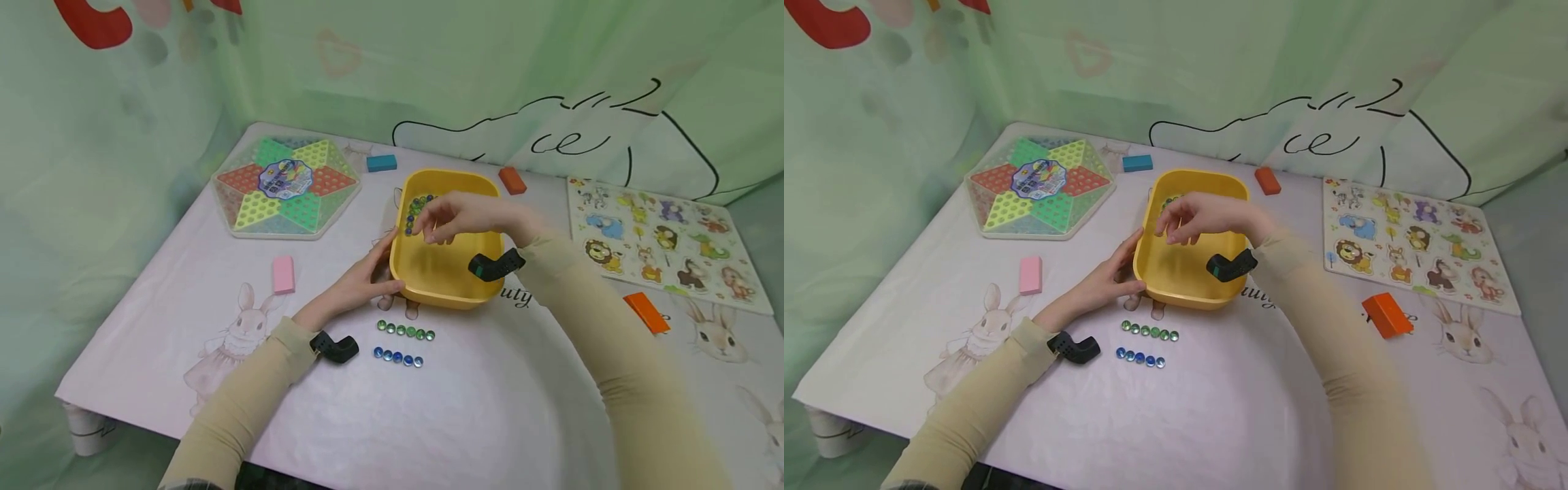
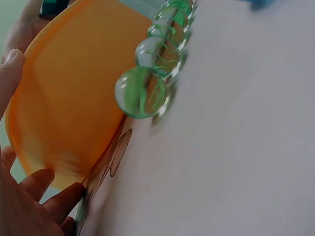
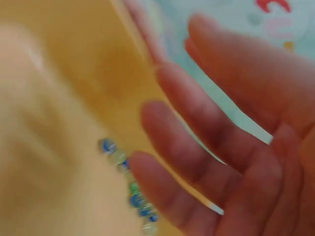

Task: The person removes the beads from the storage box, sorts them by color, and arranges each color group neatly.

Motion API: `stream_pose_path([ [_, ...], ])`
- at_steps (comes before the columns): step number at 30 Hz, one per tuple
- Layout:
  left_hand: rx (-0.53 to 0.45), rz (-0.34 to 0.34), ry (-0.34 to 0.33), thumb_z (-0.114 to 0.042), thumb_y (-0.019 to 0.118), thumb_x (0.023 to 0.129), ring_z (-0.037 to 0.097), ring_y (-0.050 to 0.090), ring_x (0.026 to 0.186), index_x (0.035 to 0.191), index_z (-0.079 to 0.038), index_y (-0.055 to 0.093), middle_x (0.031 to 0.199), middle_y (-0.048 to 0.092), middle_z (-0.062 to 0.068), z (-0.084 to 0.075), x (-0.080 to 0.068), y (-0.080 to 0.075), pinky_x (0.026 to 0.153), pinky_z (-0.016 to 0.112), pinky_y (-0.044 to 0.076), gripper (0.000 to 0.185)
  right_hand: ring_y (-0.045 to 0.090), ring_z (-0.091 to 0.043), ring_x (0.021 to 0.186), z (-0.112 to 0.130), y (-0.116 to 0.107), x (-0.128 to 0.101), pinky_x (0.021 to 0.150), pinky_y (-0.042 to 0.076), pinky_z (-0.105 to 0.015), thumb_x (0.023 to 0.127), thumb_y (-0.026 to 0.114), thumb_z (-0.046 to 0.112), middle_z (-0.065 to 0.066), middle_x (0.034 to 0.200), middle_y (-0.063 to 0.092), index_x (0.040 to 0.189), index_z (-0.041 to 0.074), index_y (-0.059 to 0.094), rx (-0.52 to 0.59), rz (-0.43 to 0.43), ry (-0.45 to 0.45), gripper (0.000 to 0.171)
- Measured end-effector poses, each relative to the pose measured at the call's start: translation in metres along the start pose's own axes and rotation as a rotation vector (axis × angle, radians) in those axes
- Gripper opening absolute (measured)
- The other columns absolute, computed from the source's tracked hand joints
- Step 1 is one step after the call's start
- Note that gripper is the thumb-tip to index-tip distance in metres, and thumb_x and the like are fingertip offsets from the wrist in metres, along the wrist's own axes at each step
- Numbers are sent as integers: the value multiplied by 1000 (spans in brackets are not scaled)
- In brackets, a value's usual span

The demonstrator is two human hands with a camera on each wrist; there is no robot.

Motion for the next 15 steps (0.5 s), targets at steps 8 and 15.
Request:
stream_pose_path([
  [8,-4,5,8,-28,61,89,18,21,140,147,-38,1,152,26,3,-1,0,2,114,45,15,85,53,-20,72,-20,-7,29,65,49,-27,88,62,13,-9,85,59,108,4,64,-140,-221,78,22],
  [15,10,-6,20,-47,62,84,16,21,140,147,-39,3,152,25,3,0,0,1,114,44,16,87,54,-21,71,-28,-3,41,62,46,-25,86,64,13,-11,88,62,109,6,65,-230,-254,188,24],
])
Point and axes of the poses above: each hand's wrist, its own x-axis towards the middle knuckle, its own y-axis out of the palm, z = x × y, the point moved 6 cm from there along x, towards the middle knuckle
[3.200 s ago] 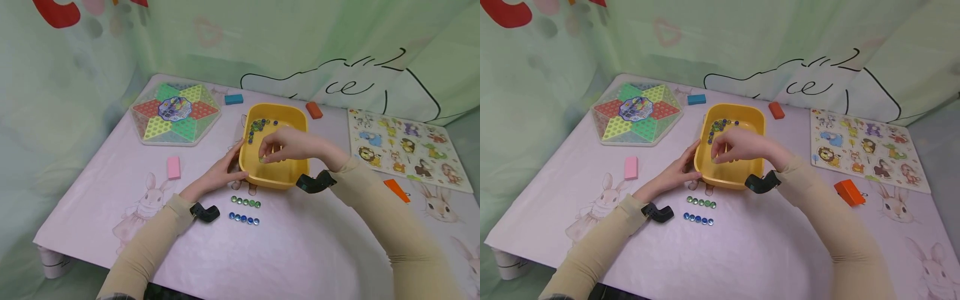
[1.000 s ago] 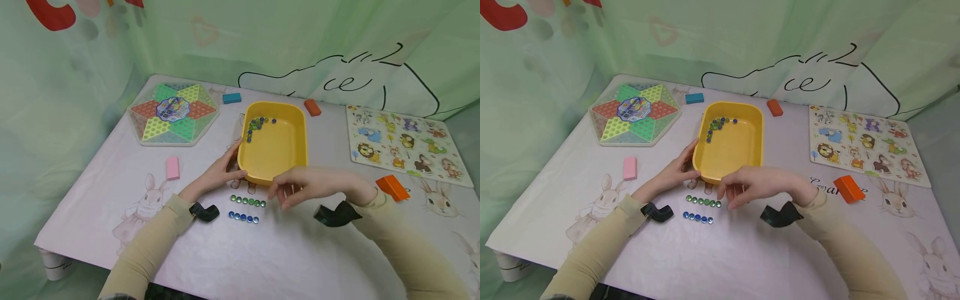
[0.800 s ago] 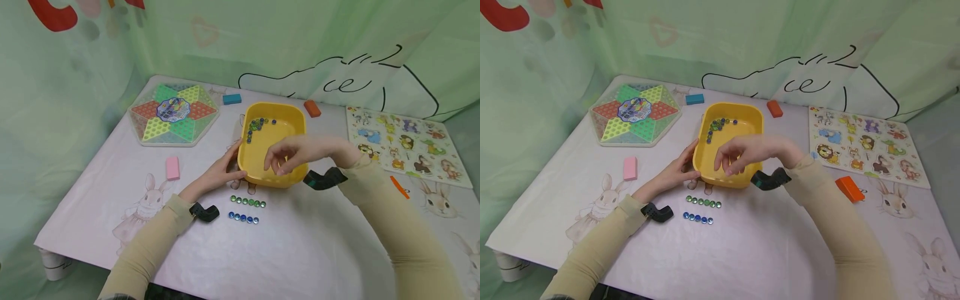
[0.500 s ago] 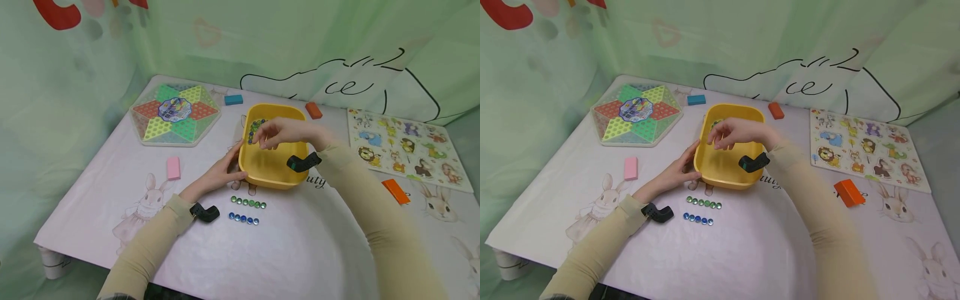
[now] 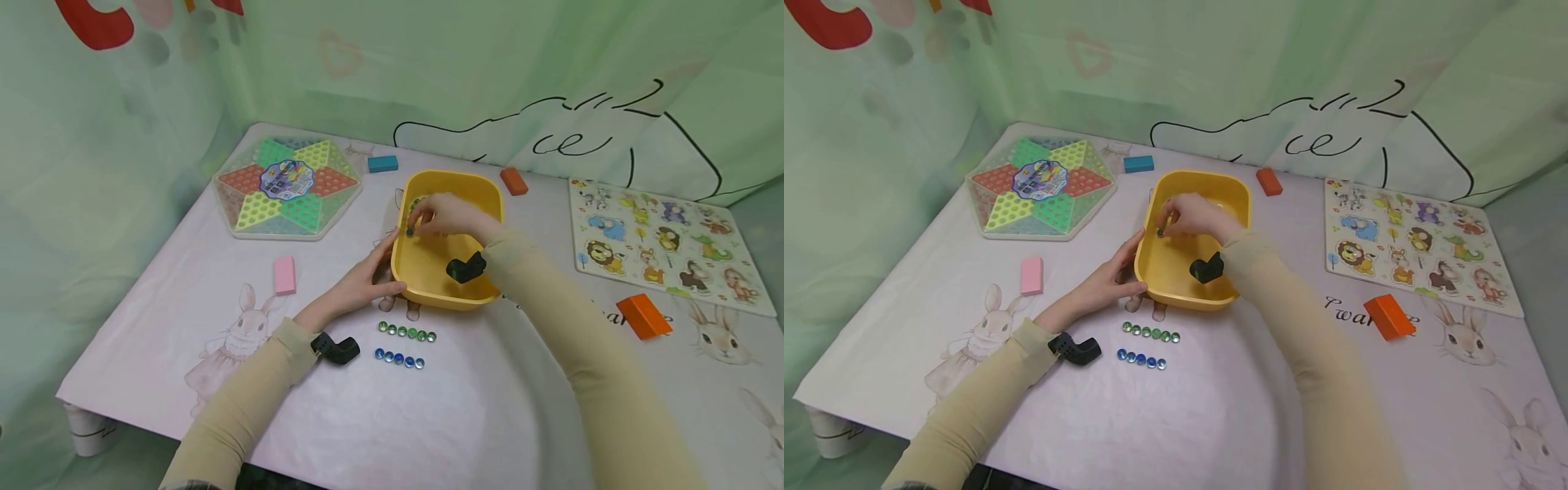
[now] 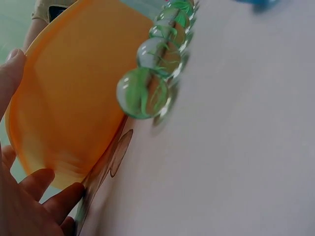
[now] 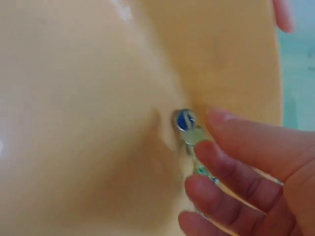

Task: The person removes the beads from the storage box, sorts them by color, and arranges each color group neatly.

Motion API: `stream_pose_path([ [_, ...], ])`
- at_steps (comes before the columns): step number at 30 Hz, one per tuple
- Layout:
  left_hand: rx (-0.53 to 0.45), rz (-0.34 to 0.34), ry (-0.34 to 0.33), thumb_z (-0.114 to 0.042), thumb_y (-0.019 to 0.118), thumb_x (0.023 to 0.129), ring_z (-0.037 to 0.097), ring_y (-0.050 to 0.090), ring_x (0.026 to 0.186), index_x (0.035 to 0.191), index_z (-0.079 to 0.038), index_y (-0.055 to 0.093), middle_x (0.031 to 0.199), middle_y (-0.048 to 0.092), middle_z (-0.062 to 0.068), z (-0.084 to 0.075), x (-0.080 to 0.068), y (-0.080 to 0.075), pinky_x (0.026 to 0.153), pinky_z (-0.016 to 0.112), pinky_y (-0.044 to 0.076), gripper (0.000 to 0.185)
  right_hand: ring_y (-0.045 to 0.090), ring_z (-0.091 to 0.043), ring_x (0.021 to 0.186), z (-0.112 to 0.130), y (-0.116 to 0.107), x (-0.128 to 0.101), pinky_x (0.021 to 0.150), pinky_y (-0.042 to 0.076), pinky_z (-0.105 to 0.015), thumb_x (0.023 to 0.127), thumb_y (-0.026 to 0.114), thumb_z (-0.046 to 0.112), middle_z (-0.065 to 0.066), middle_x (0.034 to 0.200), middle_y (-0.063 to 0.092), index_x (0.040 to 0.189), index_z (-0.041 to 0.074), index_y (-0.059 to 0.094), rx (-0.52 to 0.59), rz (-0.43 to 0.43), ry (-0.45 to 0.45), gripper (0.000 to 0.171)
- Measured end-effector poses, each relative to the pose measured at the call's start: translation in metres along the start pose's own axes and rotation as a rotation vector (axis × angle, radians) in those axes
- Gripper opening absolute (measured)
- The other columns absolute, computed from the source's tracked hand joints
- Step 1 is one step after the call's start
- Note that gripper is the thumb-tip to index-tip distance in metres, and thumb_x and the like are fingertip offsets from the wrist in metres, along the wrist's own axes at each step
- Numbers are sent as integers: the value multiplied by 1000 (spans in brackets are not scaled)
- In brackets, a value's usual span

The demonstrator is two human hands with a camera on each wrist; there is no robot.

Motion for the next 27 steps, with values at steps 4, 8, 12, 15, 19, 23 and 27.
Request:
stream_pose_path([
  [4,-8,0,-5,-50,62,83,16,20,141,147,-41,2,153,24,1,0,0,0,114,44,15,88,54,-22,80,0,6,2,71,47,-28,86,64,14,-11,95,61,112,6,64,-15,-3,46,27],
  [8,-2,4,-18,-35,63,87,17,18,141,147,-39,1,154,19,-1,0,1,0,115,43,15,86,53,-22,85,0,11,4,78,47,-30,86,65,15,-11,98,60,110,6,64,-35,-14,56,26],
  [12,-5,10,-27,-22,62,88,20,18,141,149,-30,1,154,20,5,-6,-1,0,115,43,14,87,53,-21,83,0,13,6,75,47,-29,86,65,15,-11,96,61,104,5,65,-65,-13,45,21],
  [15,-13,20,-36,-18,61,89,24,19,141,150,-21,1,153,21,11,-22,-6,-2,115,43,14,86,52,-21,81,-1,14,6,72,45,-27,86,65,14,-10,93,62,101,4,66,-75,-4,34,18],
  [19,-24,25,-40,-17,60,89,26,20,141,150,-16,2,153,21,14,-36,-12,-4,114,44,14,84,52,-19,78,0,14,4,68,44,-25,85,65,15,-9,90,62,98,4,66,-86,21,9,16],
  [23,-24,26,-40,-17,60,89,26,19,141,150,-16,2,153,20,14,-38,-12,-4,114,44,14,84,51,-18,74,3,11,-2,63,44,-24,87,64,15,-8,88,60,96,6,65,-86,80,-25,13],
  [27,-22,21,-32,-19,61,89,24,19,141,150,-20,1,153,20,12,-25,-7,-2,114,45,14,85,52,-19,75,10,4,-15,65,47,-27,88,62,14,-7,88,59,96,8,64,-60,132,-64,10],
])
Point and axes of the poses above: each hand's wrist, its own x-axis towards the middle knuckle, its own y-axis out of the palm, z = x × y, the point moved 6 cm from there along x, towards the middle knuckle
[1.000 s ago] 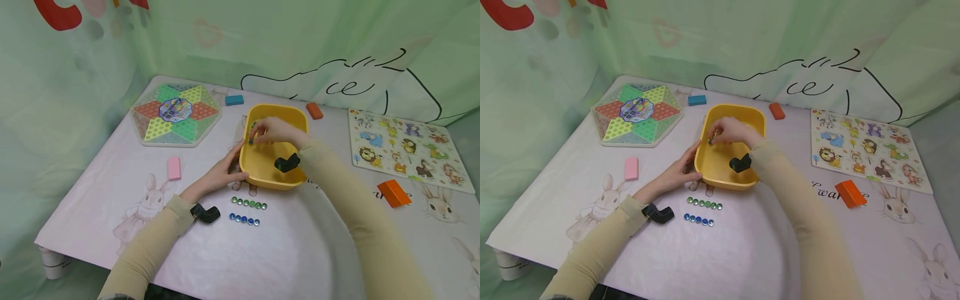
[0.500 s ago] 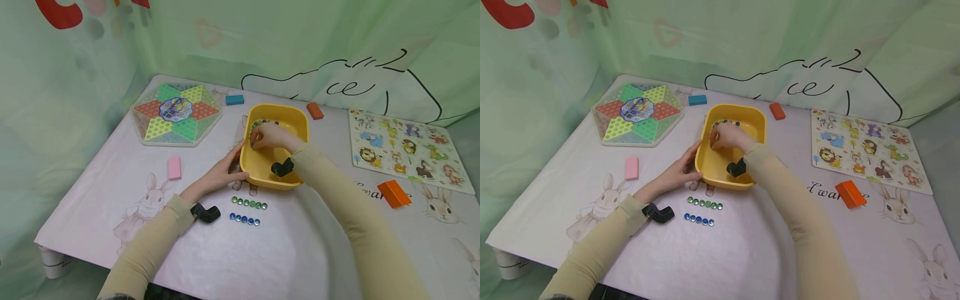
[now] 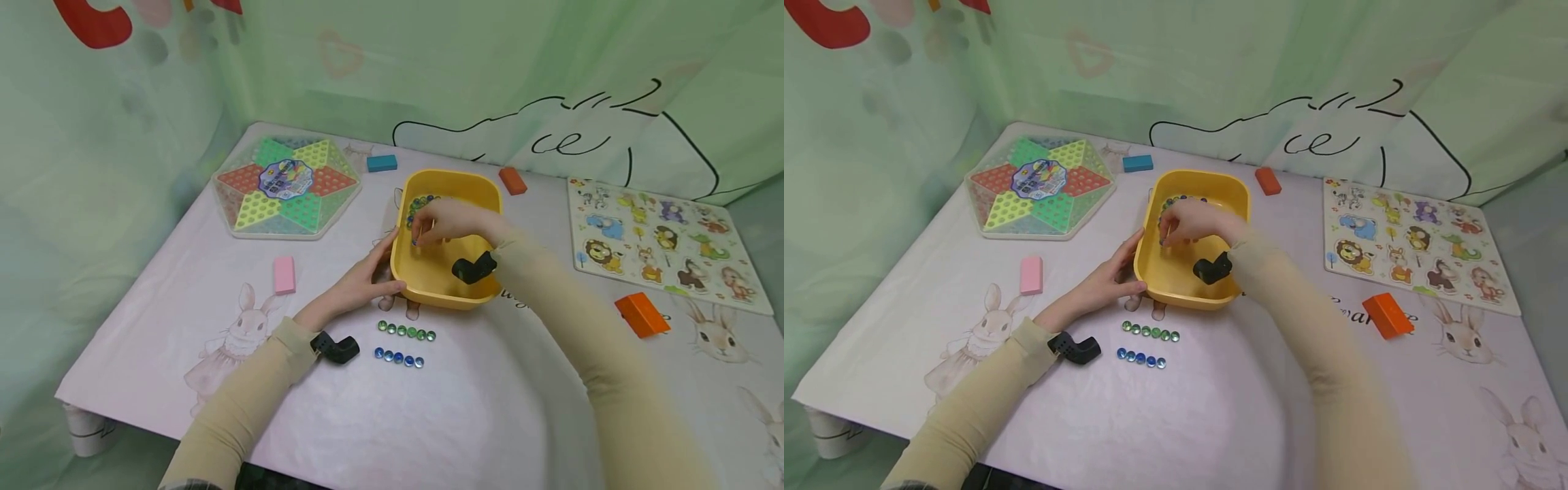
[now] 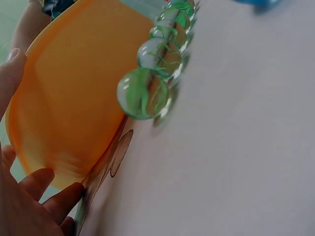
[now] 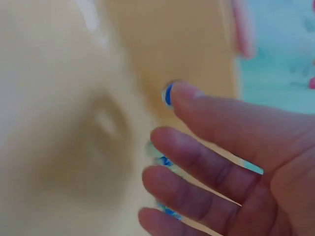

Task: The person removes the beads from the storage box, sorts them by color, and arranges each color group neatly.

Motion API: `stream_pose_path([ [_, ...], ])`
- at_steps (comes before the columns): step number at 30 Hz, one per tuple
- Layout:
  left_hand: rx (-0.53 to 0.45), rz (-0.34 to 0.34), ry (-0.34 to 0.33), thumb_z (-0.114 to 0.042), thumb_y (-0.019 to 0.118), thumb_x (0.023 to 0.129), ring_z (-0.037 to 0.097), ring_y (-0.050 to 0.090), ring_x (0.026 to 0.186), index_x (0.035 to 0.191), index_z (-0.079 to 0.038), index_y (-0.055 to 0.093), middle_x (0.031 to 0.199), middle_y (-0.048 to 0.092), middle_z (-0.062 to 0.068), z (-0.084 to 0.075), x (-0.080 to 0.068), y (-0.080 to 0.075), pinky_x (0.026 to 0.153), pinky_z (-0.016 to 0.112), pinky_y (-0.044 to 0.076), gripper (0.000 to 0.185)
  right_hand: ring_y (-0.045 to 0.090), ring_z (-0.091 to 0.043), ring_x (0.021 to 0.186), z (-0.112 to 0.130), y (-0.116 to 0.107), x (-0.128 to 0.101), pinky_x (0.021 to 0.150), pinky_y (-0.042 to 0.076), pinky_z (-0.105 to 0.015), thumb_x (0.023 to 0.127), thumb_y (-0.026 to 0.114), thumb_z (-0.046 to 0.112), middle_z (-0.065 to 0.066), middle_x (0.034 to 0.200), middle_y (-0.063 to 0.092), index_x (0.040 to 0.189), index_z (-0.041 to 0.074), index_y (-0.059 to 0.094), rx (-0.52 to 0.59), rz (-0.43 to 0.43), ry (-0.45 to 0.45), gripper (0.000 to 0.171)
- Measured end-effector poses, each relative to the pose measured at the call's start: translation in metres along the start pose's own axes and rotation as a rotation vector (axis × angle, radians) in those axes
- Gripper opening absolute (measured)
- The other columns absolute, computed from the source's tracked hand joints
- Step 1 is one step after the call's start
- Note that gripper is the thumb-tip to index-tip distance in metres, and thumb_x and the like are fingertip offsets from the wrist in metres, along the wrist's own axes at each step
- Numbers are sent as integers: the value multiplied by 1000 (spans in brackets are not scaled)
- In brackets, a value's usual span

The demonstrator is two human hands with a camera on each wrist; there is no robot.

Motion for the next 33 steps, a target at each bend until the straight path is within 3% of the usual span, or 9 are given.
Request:
stream_pose_path([
  [4,13,-7,4,-23,62,89,19,18,141,149,-32,0,154,21,3,19,8,2,114,45,14,87,53,-19,76,12,-4,-18,67,48,-29,88,62,15,-6,87,59,96,10,63,25,7,-59,9],
  [11,8,-15,16,-41,63,85,16,19,141,147,-39,2,153,23,-1,22,8,2,114,44,14,87,52,-17,80,32,0,-58,69,46,-27,87,64,17,-1,85,60,97,11,63,85,-4,-196,12],
  [16,15,-22,2,-34,64,86,16,21,140,146,-41,2,152,27,1,23,8,2,114,42,15,87,52,-16,76,41,13,-85,67,45,-24,87,65,18,4,79,58,95,14,64,130,-4,-276,10],
  [21,12,-20,-14,-24,63,87,19,21,140,149,-34,1,152,27,5,22,7,3,114,41,16,88,51,-13,73,46,33,-108,64,44,-23,85,67,20,7,76,55,94,17,64,157,16,-291,10],
  [26,8,-9,-22,-17,62,88,25,21,140,150,-19,2,151,25,13,0,-1,1,114,42,16,86,50,-9,70,46,60,-124,61,42,-21,84,67,19,9,74,53,93,17,64,207,35,-323,10],
  [28,15,-9,-25,-16,62,88,26,21,140,150,-16,3,152,23,15,-9,-4,0,114,42,16,85,49,-7,67,43,72,-127,60,41,-20,84,68,18,10,73,53,92,17,65,226,37,-312,9],
  [33,24,-15,-30,-14,61,88,26,21,140,150,-15,4,152,22,14,-13,-5,0,114,42,17,84,47,-3,63,31,101,-127,57,41,-18,82,69,18,11,70,53,91,18,65,288,32,-254,10],
])
Point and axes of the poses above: each hand's wrist, its own x-axis towards the middle knuckle, its own y-axis out of the palm, z = x × y, the point moved 6 cm from there along x, towards the middle knuckle
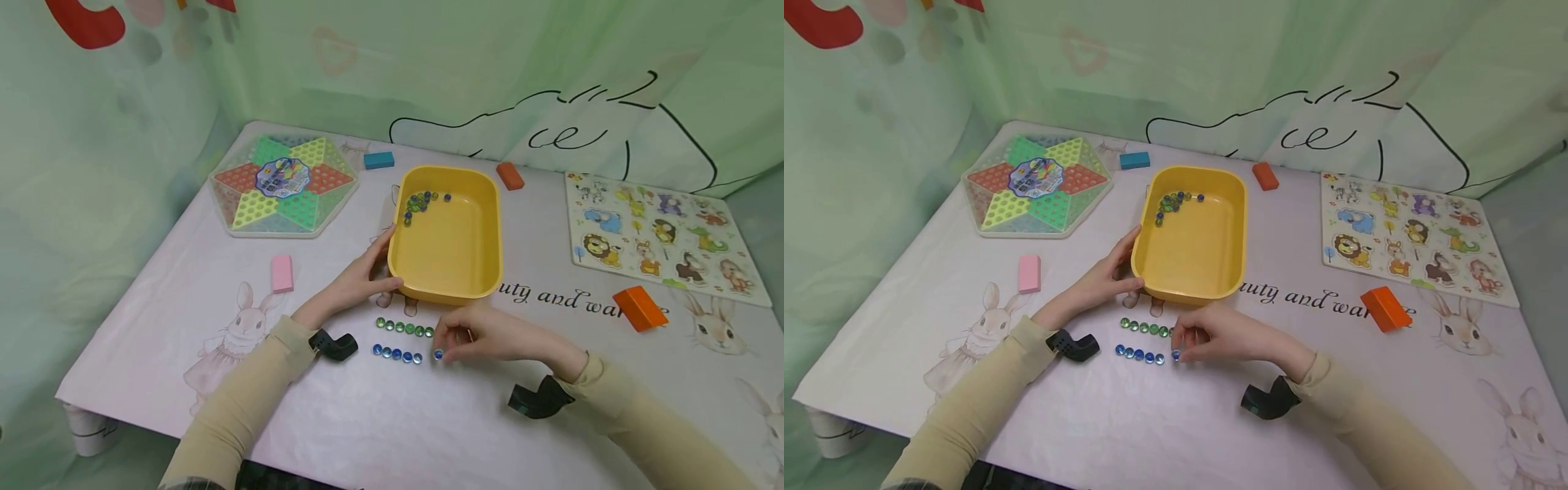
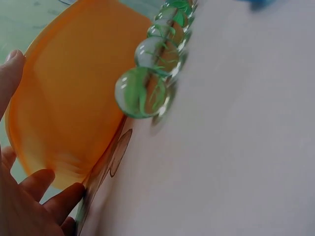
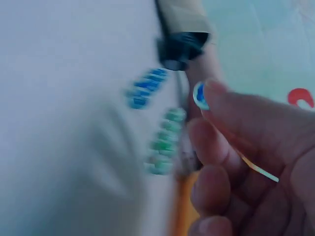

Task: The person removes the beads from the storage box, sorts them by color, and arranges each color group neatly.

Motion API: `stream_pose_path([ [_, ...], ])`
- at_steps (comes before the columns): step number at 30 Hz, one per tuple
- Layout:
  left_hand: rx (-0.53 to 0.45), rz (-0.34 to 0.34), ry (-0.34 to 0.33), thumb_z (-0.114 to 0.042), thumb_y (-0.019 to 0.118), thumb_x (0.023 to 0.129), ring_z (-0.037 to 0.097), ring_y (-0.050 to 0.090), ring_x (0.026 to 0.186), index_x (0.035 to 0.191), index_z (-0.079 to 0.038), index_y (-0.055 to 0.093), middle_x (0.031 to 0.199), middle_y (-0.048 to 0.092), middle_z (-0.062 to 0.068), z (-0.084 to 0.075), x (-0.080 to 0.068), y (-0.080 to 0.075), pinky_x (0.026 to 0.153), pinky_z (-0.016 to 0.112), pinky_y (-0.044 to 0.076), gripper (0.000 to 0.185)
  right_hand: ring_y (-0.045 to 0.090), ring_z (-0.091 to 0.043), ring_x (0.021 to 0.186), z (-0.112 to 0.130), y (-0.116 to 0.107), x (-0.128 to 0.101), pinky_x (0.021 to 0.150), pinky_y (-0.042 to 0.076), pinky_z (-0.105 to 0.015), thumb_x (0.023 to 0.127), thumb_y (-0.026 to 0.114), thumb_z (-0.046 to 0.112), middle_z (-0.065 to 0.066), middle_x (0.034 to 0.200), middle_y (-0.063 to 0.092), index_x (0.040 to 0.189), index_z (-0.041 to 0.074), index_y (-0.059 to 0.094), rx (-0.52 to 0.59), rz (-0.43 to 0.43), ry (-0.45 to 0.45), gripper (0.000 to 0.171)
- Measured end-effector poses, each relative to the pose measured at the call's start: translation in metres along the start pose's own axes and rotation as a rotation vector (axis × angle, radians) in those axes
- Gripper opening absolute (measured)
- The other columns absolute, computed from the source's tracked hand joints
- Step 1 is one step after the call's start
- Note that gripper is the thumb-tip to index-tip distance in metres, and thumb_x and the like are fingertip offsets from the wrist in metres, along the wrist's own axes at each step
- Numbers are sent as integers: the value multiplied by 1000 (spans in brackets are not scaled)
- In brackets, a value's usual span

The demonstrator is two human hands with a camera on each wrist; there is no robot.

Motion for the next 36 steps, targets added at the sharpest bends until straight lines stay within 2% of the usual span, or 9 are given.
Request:
stream_pose_path([
  [10,-3,7,5,-19,61,89,24,22,140,150,-19,2,151,25,13,7,2,1,114,42,17,85,44,-1,57,-26,24,2,52,38,-17,81,70,16,10,64,51,86,14,65,20,-142,44,7],
  [14,-5,-8,17,-24,63,88,21,23,140,150,-25,3,152,25,9,21,8,2,114,41,18,86,44,-1,57,-27,26,4,53,38,-17,82,70,17,12,64,50,88,17,66,-9,-168,63,7],
  [18,2,-22,24,-31,64,87,16,23,139,148,-37,2,152,26,2,38,14,4,114,39,18,87,44,-1,57,-26,28,6,53,38,-17,82,70,18,12,64,50,89,18,66,-34,-176,73,7],
  [20,2,-25,31,-40,64,85,15,23,139,146,-41,2,152,26,1,40,14,3,114,39,18,87,44,-1,58,-26,28,6,54,38,-17,82,70,19,12,64,49,89,19,66,-47,-178,76,7],
  [21,-3,-22,27,-39,63,86,16,23,140,147,-39,2,152,26,2,35,13,3,114,40,18,87,44,-1,57,-25,28,6,54,38,-17,82,70,19,12,64,49,89,19,66,-53,-179,76,7],
  [25,-2,-24,16,-41,63,85,15,21,140,146,-42,2,153,24,0,35,13,3,114,40,18,86,43,-1,57,-24,29,7,53,38,-17,82,70,21,13,64,49,88,20,67,-84,-185,76,7],
  [30,-1,-23,12,-43,63,84,13,20,140,145,-45,1,153,22,-4,41,15,3,114,40,18,86,43,0,56,-23,29,8,53,37,-17,81,71,23,14,64,50,88,20,67,-103,-181,75,9],
  [36,-1,-21,21,-35,63,86,14,19,141,146,-43,1,154,21,-3,39,15,3,114,40,17,86,46,-2,59,-18,22,5,55,40,-18,81,71,23,11,67,53,92,16,67,-42,-155,71,14],
])
Point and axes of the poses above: each hand's wrist, its own x-axis towards the middle knuckle, its own y-axis out of the palm, z = x × y, the point moved 6 cm from there along x, towards the middle knuckle
